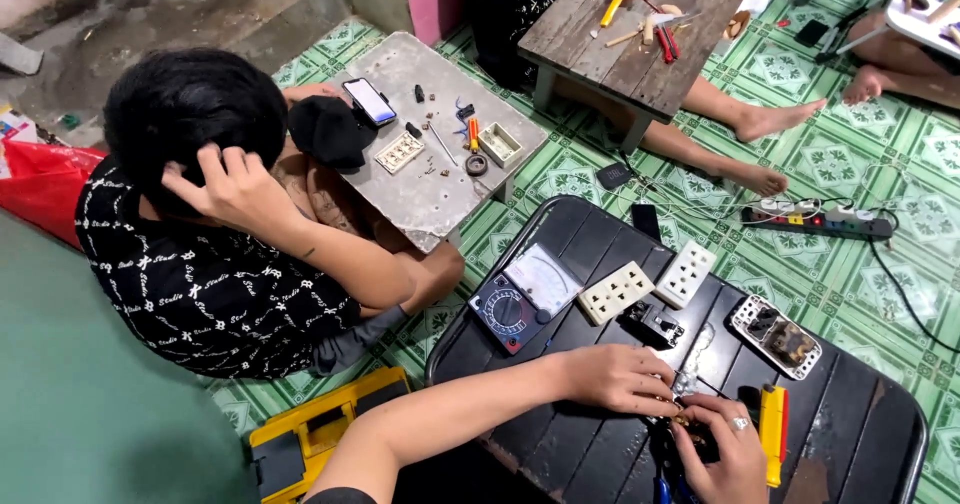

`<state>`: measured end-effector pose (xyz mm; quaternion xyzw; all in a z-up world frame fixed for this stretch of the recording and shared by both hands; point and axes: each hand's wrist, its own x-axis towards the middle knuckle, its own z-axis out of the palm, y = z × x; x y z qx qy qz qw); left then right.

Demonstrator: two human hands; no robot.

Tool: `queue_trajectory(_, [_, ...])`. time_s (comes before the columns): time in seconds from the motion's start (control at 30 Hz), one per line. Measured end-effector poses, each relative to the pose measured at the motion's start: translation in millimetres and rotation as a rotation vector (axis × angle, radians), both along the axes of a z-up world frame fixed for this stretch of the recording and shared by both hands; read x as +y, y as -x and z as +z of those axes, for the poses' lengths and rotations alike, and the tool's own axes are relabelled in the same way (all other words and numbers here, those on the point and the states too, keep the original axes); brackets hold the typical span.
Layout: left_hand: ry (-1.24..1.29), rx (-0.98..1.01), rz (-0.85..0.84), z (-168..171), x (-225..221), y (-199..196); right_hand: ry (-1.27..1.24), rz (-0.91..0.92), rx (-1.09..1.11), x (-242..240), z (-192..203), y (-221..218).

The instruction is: Securing wires and internal components of an electrical box using hand tools.

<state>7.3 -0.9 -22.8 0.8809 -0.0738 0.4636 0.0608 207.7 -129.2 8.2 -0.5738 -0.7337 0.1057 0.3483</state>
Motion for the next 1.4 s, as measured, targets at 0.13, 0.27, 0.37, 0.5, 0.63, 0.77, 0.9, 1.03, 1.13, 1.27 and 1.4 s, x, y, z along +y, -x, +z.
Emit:
queue_trajectory(0.13, [-0.033, -0.010, -0.035, 9.5, -1.2, 2.6, 0.031, -0.015, 0.001, -1.1, -7.9, -5.9])
queue_trajectory(0.27, [-0.123, -0.003, -0.067, 8.2, 1.3, 1.5, 0.082, -0.014, -0.024, -1.0, -16.0, -12.5])
queue_trajectory(0.37, [-0.145, 0.019, -0.064, 6.3, 0.0, 1.1, 0.111, -0.022, -0.036, -2.1, -15.7, -14.4])
queue_trajectory(0.5, [-0.144, 0.013, -0.025, 33.8, -3.8, 6.4, 0.102, -0.024, -0.021, -1.5, -8.7, -9.0])
queue_trajectory(0.63, [-0.154, 0.004, 0.008, 35.8, -5.2, 6.7, 0.125, -0.044, -0.014, -2.2, -6.1, -6.4])
queue_trajectory(0.77, [-0.167, 0.051, 0.027, 28.2, -3.7, 4.5, 0.086, -0.031, -0.013, -1.1, -5.6, -5.4])
queue_trajectory(0.9, [-0.168, 0.019, 0.037, 37.7, -5.4, 6.2, 0.085, -0.052, 0.073, -3.2, 1.8, 0.1])
queue_trajectory(1.03, [-0.154, 0.013, 0.022, 41.3, -6.2, 6.7, 0.061, -0.038, 0.109, -3.2, -1.6, -1.8])
queue_trajectory(1.13, [-0.168, 0.028, 0.035, 37.3, -6.0, 7.3, 0.081, -0.017, 0.099, -3.0, -4.8, -1.4])
queue_trajectory(1.27, [-0.177, 0.004, 0.051, 52.9, -7.0, 13.2, 0.096, -0.012, 0.071, -0.3, -7.9, -0.4])
queue_trajectory(1.4, [-0.118, -0.033, 0.009, 76.7, -8.9, 15.0, 0.008, 0.021, 0.068, 0.7, 0.9, 2.3])
